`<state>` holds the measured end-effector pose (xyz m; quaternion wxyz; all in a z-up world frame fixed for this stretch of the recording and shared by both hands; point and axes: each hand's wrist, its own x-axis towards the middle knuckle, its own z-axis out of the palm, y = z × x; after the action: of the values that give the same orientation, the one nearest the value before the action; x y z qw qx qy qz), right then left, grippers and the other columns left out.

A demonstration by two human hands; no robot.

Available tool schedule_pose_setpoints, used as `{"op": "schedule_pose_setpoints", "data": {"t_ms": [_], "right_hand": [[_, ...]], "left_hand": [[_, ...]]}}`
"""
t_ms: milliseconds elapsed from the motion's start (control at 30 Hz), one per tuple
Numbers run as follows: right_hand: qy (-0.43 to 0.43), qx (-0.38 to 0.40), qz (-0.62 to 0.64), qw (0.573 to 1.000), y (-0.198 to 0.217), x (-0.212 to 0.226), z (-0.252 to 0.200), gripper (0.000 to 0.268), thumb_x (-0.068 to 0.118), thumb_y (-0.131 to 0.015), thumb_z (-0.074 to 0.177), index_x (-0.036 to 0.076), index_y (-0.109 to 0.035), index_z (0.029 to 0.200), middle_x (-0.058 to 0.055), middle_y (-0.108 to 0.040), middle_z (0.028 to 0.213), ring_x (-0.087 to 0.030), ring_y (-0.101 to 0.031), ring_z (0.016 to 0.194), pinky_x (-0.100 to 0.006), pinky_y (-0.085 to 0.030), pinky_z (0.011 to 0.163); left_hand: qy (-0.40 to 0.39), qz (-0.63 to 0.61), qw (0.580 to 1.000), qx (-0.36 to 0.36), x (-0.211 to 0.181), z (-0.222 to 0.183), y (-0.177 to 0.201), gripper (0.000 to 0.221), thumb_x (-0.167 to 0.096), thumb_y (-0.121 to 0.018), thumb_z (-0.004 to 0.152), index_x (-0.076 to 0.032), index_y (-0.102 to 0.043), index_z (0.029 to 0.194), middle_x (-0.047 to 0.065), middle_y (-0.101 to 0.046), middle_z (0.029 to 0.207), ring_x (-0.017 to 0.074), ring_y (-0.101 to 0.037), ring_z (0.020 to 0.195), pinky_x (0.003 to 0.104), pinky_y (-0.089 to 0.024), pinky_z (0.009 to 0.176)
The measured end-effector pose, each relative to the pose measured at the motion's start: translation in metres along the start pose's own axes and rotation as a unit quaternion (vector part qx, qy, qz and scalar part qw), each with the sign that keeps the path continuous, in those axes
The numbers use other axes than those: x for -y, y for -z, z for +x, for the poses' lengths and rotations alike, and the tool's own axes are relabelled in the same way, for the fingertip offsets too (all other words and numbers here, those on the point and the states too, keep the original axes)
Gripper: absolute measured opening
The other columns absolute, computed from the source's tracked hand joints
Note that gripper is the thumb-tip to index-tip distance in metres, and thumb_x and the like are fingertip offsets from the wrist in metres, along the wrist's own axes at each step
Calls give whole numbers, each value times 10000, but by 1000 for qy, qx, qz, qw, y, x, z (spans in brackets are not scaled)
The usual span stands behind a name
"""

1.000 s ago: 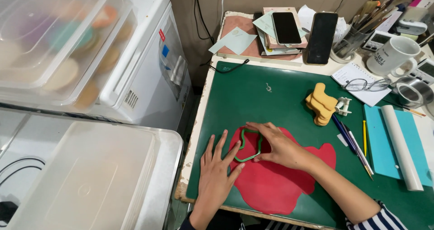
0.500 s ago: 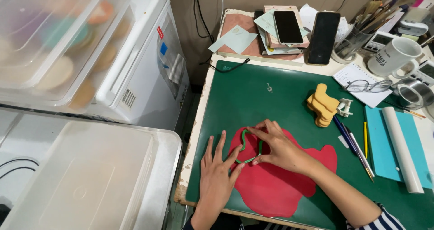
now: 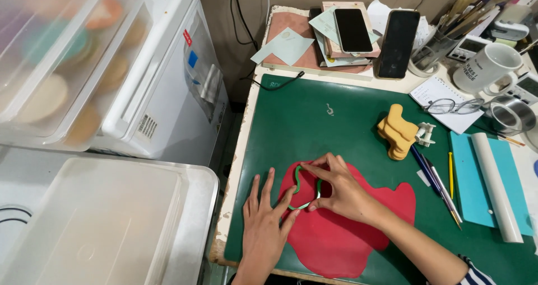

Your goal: Rolling out red fondant with a rolling pin and using a boot-shaped cookie cutter to cut out multiple shapes on a cutting mat.

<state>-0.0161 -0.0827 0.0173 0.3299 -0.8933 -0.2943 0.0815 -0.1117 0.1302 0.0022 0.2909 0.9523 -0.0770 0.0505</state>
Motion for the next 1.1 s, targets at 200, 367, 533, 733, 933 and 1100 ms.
{"op": "schedule_pose_setpoints", "data": {"t_ms": [200, 367, 533, 733, 933, 1100], "right_hand": [[-7, 0, -3, 1000, -2, -3, 1, 939, 365, -989, 649, 204, -585, 1482, -46, -537, 1190, -245, -486, 1088, -387, -444, 953], [-15, 10, 27, 999, 2, -3, 3, 940, 352, -992, 638, 198, -595, 1476, -33, -526, 1184, -231, -480, 1095, -361, -443, 949], [-17, -1, 19, 1000, -1, -6, 3, 952, 392, -998, 612, 201, -612, 1461, -27, -537, 1163, -224, -489, 1078, -358, -451, 935], [12, 1, 16, 1000, -3, -12, 4, 952, 387, -1000, 622, 202, -602, 1467, -27, -534, 1173, -221, -488, 1076, -352, -409, 949], [-24, 15, 4, 1000, 4, -1, 5, 920, 387, -1000, 619, 258, -624, 1448, 6, -521, 1159, -201, -475, 1078, -368, -339, 929], [-46, 10, -13, 999, 2, -3, 5, 916, 425, -1010, 582, 311, -655, 1419, 40, -544, 1138, -171, -493, 1102, -374, -297, 934]], "left_hand": [[0, 1, 1000, -7, -2, -1, 2, 471, -439, -545, 1016, -321, -571, 1471, 53, -163, 1703, 385, -143, 1542, 548, -327, 1074], [10, -1, 1000, 8, -4, 0, 3, 472, -451, -532, 1018, -325, -564, 1471, 59, -156, 1701, 374, -119, 1547, 552, -323, 1077], [2, 8, 1000, -12, -3, -2, 1, 460, -442, -561, 1008, -319, -584, 1450, 76, -184, 1693, 387, -155, 1539, 545, -337, 1071], [-4, -11, 1000, -25, -6, -3, 5, 453, -411, -574, 1009, -255, -607, 1433, 91, -219, 1680, 381, -175, 1533, 543, -332, 1081], [-12, -61, 994, -86, -4, -5, 6, 385, -303, -697, 957, -148, -705, 1310, 88, -337, 1631, 385, -254, 1506, 585, -387, 1066], [-16, -55, 995, -85, 4, -1, -10, 321, -299, -710, 930, -167, -745, 1220, 27, -383, 1619, 340, -291, 1502, 543, -414, 972]]}}
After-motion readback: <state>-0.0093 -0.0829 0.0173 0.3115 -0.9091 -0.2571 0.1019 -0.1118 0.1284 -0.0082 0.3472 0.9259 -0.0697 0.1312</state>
